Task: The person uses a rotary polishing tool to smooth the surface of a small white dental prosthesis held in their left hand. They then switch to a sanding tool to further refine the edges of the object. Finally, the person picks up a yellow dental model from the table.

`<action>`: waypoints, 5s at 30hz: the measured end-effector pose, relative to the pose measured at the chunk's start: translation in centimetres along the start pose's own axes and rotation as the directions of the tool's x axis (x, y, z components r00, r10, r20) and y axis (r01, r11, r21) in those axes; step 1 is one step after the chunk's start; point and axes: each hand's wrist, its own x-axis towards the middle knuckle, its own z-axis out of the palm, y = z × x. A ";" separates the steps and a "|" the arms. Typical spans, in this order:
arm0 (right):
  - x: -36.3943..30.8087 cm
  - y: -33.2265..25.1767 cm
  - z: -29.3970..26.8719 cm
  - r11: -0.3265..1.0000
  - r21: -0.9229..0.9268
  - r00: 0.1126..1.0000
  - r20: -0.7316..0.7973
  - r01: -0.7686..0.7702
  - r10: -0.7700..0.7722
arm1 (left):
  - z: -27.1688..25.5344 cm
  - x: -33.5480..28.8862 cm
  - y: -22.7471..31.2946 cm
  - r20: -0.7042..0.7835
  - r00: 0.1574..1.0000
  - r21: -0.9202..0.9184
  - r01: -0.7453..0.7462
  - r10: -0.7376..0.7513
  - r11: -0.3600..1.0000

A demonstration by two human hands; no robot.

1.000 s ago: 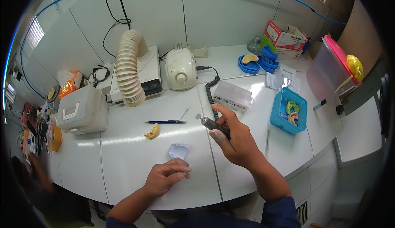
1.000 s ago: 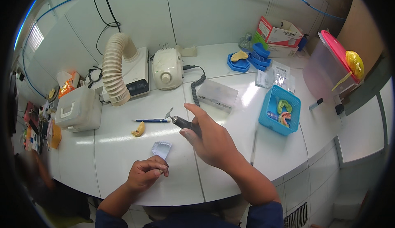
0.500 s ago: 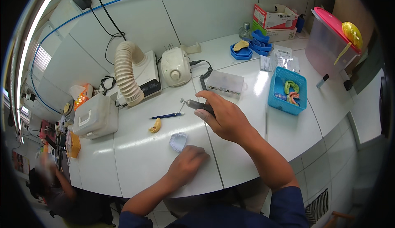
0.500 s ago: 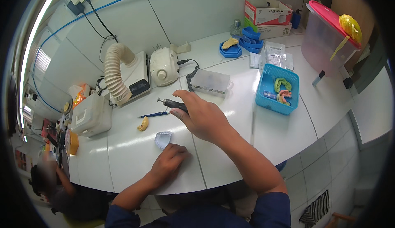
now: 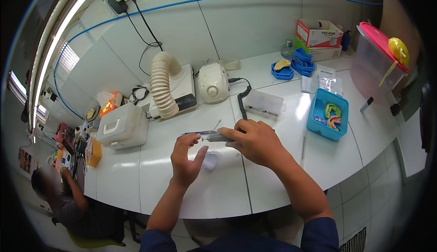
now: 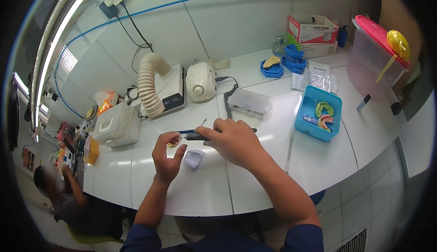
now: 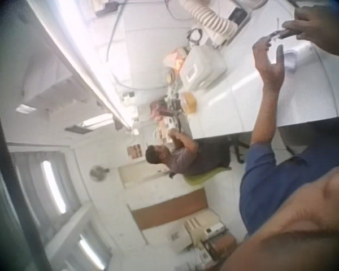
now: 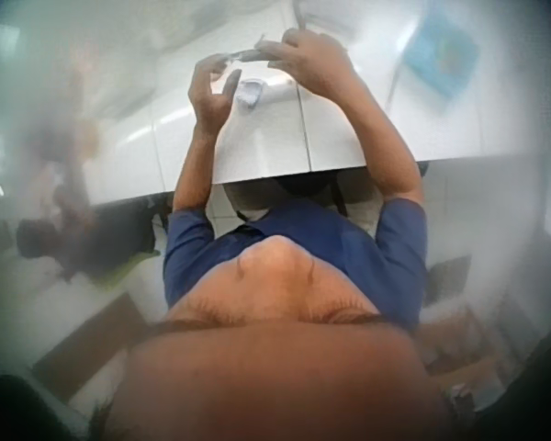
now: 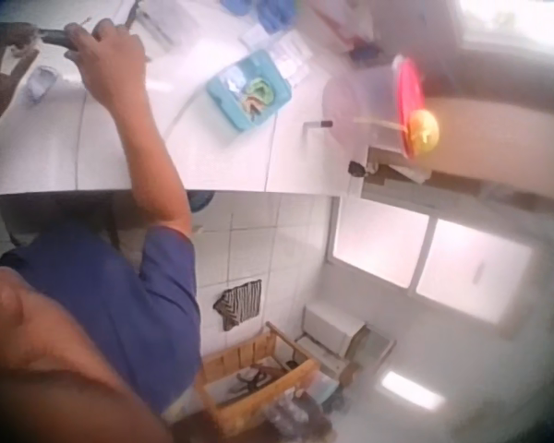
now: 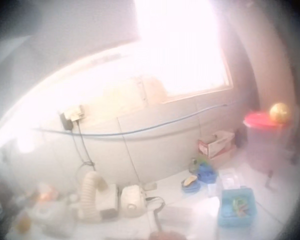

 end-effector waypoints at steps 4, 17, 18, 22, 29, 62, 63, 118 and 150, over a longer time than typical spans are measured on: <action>0.0 -1.0 0.8 0.996 0.090 0.999 -0.041 -0.010 0.014 | -1.1 -0.1 -1.1 -0.032 0.993 -0.019 -0.112 0.111 0.994; 0.0 -1.0 1.6 0.988 0.044 0.985 -0.096 0.145 -0.141 | -2.6 0.2 -0.8 0.131 0.989 -0.143 0.089 -0.070 0.986; 0.0 -1.1 1.6 0.987 0.049 0.985 -0.096 0.150 -0.145 | -2.6 0.2 -0.8 0.130 0.989 -0.132 0.082 -0.065 0.988; -0.3 -1.2 2.0 0.985 0.068 0.983 -0.099 0.161 -0.154 | -2.8 -1.0 -2.0 0.213 0.970 -0.067 0.133 -0.117 0.989; -0.6 -1.3 2.0 0.985 0.067 0.985 -0.082 0.158 -0.153 | -2.2 -1.1 -2.8 0.305 0.887 -0.318 0.438 -0.347 0.840; -0.5 -0.5 1.7 0.988 0.049 0.985 -0.100 0.147 -0.141 | -0.8 -0.8 -1.8 -0.029 0.982 -0.416 0.160 -0.189 0.895; -0.5 -0.6 1.7 0.988 0.056 0.986 -0.094 0.145 -0.139 | -1.1 -0.9 -1.7 0.005 0.976 -0.413 0.202 -0.219 0.888; -0.7 2.6 2.8 0.966 0.061 0.850 0.491 -0.252 0.191 | 0.5 3.9 -3.2 0.208 0.974 -0.263 0.142 -0.087 0.954; 1.2 -2.9 6.9 0.993 0.100 0.956 0.291 -0.061 0.029 | -0.7 2.1 -6.0 0.205 0.899 -0.621 0.425 -0.386 0.658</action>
